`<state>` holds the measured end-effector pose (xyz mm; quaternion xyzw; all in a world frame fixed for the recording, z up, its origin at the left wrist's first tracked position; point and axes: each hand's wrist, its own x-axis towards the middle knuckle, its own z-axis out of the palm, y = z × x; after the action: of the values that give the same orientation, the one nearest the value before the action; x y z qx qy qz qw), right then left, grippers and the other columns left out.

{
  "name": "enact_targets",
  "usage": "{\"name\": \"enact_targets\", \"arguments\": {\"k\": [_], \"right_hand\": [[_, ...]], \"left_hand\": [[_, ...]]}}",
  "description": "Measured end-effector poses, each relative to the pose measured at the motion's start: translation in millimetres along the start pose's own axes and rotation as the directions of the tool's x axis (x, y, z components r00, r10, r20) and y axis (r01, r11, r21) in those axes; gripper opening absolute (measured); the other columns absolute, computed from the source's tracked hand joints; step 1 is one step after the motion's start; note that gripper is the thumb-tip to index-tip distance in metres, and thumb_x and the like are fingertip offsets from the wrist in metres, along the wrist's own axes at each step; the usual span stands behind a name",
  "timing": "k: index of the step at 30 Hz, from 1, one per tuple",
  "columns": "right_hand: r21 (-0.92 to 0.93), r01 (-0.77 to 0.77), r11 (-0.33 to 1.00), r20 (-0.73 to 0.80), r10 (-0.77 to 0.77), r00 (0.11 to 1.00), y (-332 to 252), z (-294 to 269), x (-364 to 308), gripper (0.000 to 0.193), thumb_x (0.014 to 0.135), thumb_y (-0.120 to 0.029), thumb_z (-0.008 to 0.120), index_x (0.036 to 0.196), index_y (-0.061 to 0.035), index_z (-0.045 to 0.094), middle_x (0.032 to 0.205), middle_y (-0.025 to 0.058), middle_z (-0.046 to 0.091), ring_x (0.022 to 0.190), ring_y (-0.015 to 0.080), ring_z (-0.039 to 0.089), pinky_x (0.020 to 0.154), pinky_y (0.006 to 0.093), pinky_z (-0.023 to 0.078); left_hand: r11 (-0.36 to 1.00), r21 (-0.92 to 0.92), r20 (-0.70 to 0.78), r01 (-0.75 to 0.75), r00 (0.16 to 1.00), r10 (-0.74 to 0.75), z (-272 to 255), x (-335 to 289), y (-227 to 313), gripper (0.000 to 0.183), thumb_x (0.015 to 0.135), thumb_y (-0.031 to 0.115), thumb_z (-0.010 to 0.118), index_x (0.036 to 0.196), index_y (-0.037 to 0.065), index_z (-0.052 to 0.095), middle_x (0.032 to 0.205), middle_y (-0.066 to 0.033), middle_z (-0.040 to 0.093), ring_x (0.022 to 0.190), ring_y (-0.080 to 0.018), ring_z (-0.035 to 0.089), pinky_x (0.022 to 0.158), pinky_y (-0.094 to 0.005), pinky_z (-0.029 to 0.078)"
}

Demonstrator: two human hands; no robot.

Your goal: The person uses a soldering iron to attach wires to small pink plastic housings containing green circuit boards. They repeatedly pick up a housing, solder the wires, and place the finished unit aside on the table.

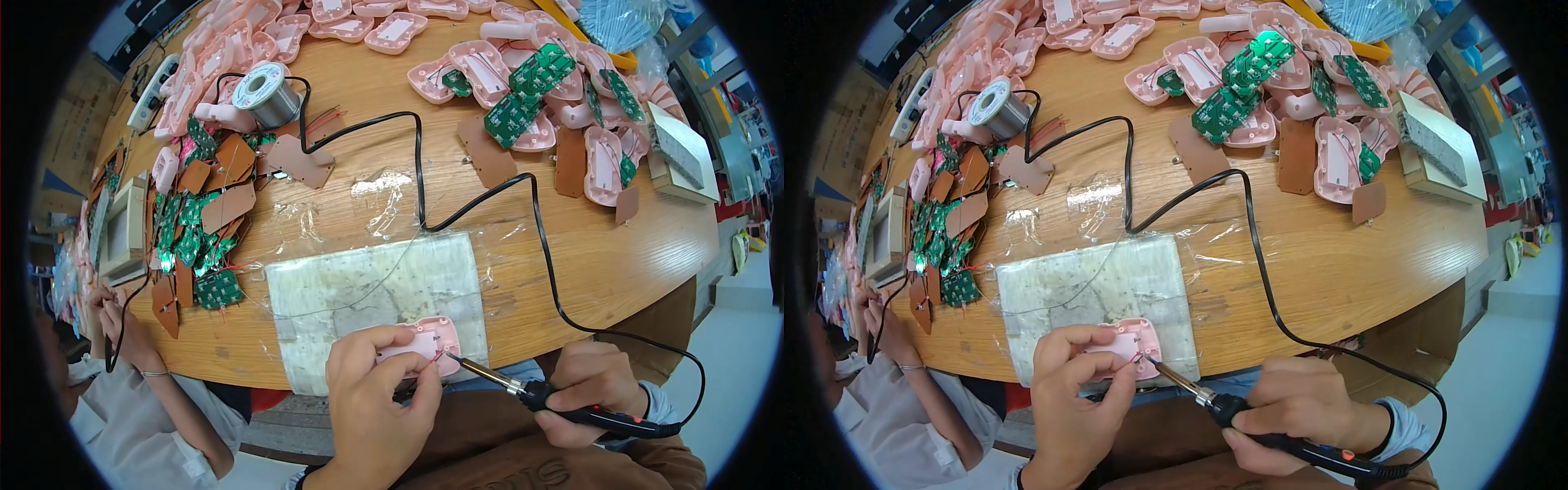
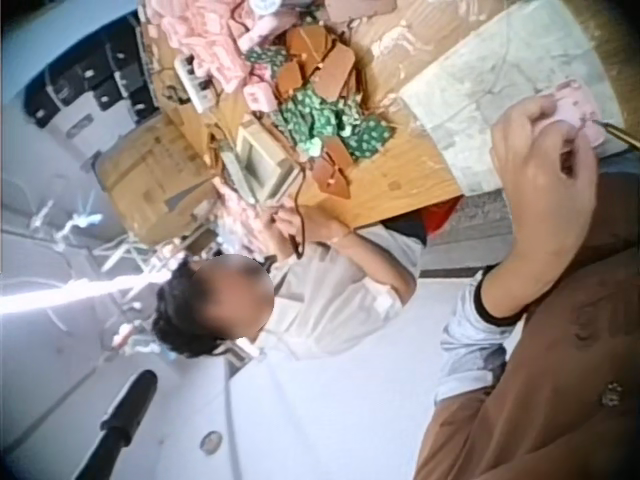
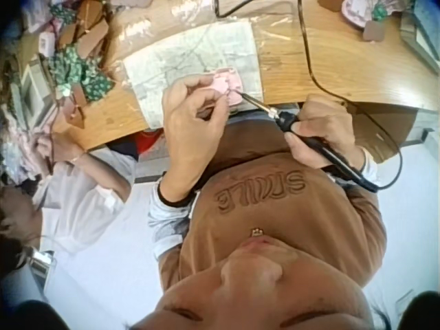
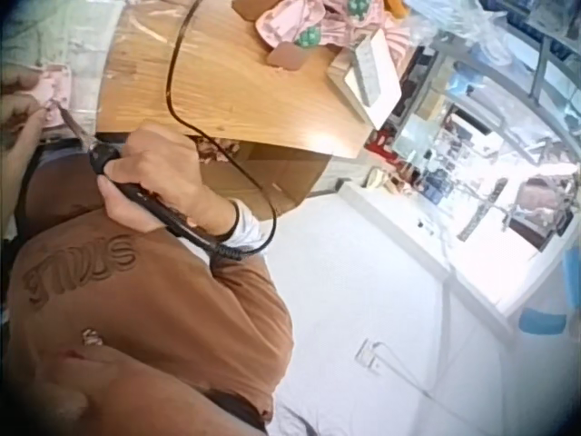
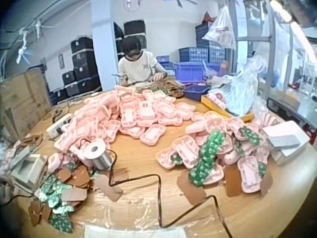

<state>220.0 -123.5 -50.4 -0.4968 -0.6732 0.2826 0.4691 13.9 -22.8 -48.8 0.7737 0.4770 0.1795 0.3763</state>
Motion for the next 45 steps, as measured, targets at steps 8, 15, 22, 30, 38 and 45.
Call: {"name": "enact_targets", "arguments": {"k": [8,15,22,30,38,45], "right_hand": [[0.043,0.052,0.998,0.016,-0.053,0.998,6.3,6.0,7.7,0.025,0.065,-0.001,0.076,0.084,-0.0054,0.060,0.061,0.0049,0.050,0.045,0.0175,0.046,0.038,0.0287,0.032],[0.034,0.050,0.998,-0.058,-0.048,0.997,5.4,0.3,5.9,0.026,0.064,-0.001,0.076,0.083,-0.0060,0.059,0.060,0.0038,0.049,0.044,0.0163,0.043,0.038,0.0286,0.030],[0.027,0.048,0.998,-0.050,-0.046,0.998,6.0,1.3,5.4,0.026,0.065,-0.001,0.075,0.084,-0.0066,0.058,0.059,0.0034,0.048,0.044,0.0162,0.043,0.038,0.0286,0.030],[0.041,0.038,0.998,-0.049,-0.036,0.998,5.2,-0.3,6.5,0.026,0.065,-0.002,0.076,0.084,-0.0066,0.058,0.059,0.0039,0.049,0.045,0.0167,0.044,0.038,0.0285,0.030],[0.034,0.043,0.998,-0.058,-0.041,0.997,6.3,-2.5,7.2,0.026,0.066,-0.002,0.076,0.084,-0.0062,0.058,0.060,0.0043,0.050,0.045,0.0171,0.045,0.039,0.0285,0.032],[0.022,0.039,0.999,-0.077,-0.037,0.996,6.8,-4.5,6.6,0.026,0.065,-0.002,0.076,0.083,-0.0065,0.058,0.060,0.0041,0.050,0.045,0.0169,0.045,0.039,0.0282,0.032]], "left_hand": [[0.999,-0.009,0.007,0.030,1.000,-0.030,0.5,1.5,2.5,0.007,0.071,-0.004,0.072,0.076,-0.001,0.068,0.102,-0.0116,0.058,0.097,-0.0233,0.055,0.071,-0.0266,0.056],[1.000,-0.009,0.008,0.020,1.000,-0.020,-0.3,1.9,2.6,0.007,0.071,-0.003,0.071,0.076,-0.001,0.068,0.101,-0.0111,0.059,0.096,-0.0228,0.056,0.070,-0.0263,0.056],[0.999,-0.024,0.023,0.036,0.999,-0.036,-1.5,2.6,-0.8,0.006,0.071,-0.003,0.071,0.076,-0.001,0.068,0.101,-0.0112,0.059,0.095,-0.0224,0.056,0.070,-0.0260,0.055],[1.000,-0.007,0.025,0.008,1.000,-0.008,-1.1,3.1,-1.9,0.006,0.071,-0.002,0.072,0.075,-0.001,0.068,0.101,-0.0118,0.058,0.095,-0.0212,0.057,0.070,-0.0253,0.056],[0.996,-0.046,0.031,0.073,0.997,-0.072,-1.3,3.9,6.1,0.006,0.072,-0.003,0.071,0.076,-0.001,0.068,0.101,-0.0116,0.058,0.094,-0.0205,0.058,0.071,-0.0254,0.056],[0.996,-0.018,0.058,0.087,0.995,-0.086,-4.5,5.1,7.1,0.005,0.074,-0.001,0.071,0.077,-0.003,0.067,0.101,-0.0102,0.058,0.093,-0.0207,0.058,0.072,-0.0264,0.055]]}}
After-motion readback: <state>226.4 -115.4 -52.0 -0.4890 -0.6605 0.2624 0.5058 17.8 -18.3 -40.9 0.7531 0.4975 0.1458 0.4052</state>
